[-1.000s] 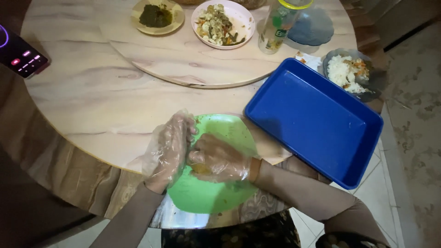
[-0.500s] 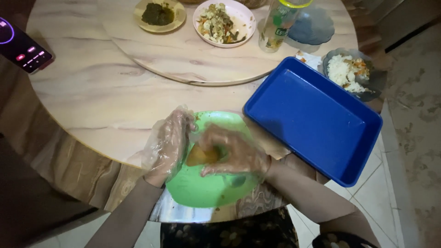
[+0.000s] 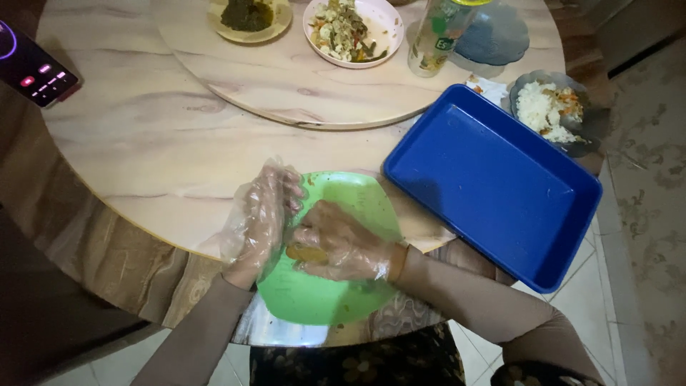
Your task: Kneading and shaping a small ball of dough on a plate while wearing plastic gloves.
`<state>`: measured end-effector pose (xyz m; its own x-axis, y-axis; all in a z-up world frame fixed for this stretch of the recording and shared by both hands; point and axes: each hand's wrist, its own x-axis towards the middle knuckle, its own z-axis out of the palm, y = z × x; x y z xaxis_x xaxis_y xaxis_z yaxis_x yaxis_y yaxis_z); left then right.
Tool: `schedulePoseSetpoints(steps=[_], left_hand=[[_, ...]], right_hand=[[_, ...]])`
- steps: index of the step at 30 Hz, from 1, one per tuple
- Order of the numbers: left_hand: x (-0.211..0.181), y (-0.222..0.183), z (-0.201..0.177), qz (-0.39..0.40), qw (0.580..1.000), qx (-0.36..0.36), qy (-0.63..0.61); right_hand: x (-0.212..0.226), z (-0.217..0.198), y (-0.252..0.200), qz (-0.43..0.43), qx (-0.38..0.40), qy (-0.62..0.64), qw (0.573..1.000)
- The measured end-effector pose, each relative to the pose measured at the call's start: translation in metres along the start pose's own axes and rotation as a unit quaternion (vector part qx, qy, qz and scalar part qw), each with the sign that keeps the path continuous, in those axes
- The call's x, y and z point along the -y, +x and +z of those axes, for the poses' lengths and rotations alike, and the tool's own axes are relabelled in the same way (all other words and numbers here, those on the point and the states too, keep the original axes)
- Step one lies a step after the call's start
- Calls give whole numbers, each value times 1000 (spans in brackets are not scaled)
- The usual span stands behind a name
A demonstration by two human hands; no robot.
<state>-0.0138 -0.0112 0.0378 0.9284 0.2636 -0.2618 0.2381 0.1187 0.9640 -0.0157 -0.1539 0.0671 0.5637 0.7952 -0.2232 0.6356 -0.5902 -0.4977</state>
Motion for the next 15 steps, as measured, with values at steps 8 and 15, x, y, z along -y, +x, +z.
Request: schedulePoseSetpoints(steps=[8, 15], left_hand=[[-14, 0, -13, 38, 990, 56, 127], [20, 10, -11, 100, 989, 44, 98]], right_hand=[[-57, 66, 19, -108, -194, 83, 972], [-37, 24, -2, -268, -322, 163, 893]])
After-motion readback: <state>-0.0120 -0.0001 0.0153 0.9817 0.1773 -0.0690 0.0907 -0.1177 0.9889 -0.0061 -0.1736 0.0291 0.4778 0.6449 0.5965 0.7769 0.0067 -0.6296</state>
